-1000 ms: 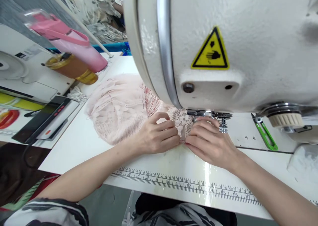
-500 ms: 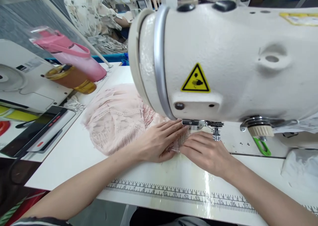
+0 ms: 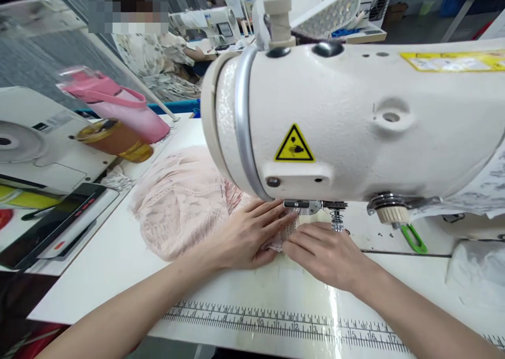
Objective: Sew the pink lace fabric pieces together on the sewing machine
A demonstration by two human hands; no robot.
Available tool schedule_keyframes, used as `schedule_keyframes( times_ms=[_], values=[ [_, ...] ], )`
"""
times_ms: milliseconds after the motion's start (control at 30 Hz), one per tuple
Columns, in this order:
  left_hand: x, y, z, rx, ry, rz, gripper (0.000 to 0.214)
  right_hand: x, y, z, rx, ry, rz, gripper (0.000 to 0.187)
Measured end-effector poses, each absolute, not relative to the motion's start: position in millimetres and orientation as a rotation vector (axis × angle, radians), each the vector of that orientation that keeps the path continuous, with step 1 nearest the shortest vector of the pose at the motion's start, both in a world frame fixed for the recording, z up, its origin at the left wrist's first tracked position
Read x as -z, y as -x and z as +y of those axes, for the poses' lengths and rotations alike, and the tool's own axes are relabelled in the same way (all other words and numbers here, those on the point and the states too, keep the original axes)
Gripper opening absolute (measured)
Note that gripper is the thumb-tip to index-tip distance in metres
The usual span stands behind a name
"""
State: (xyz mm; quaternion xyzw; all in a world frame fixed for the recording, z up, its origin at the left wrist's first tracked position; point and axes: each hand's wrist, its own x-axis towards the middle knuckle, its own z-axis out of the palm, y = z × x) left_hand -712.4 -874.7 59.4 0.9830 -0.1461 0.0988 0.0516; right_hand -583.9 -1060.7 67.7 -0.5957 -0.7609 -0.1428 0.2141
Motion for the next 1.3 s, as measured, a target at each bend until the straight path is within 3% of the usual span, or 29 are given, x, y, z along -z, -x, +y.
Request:
schedule_keyframes(
  times_ms=[667,1300],
  values=[
    [-64.3,709.7,-887.1,-0.348,-3.045,-0.297,0.055,-63.6,575.8,-1067.2,0.500,1.879,-2.044,0.026],
    [-65.2,705.9,-888.2,-0.269,-3.044,-0.216,0.061,-65.7,563.7,-1066.8,0.521,1.920,-1.988,0.017]
  ],
)
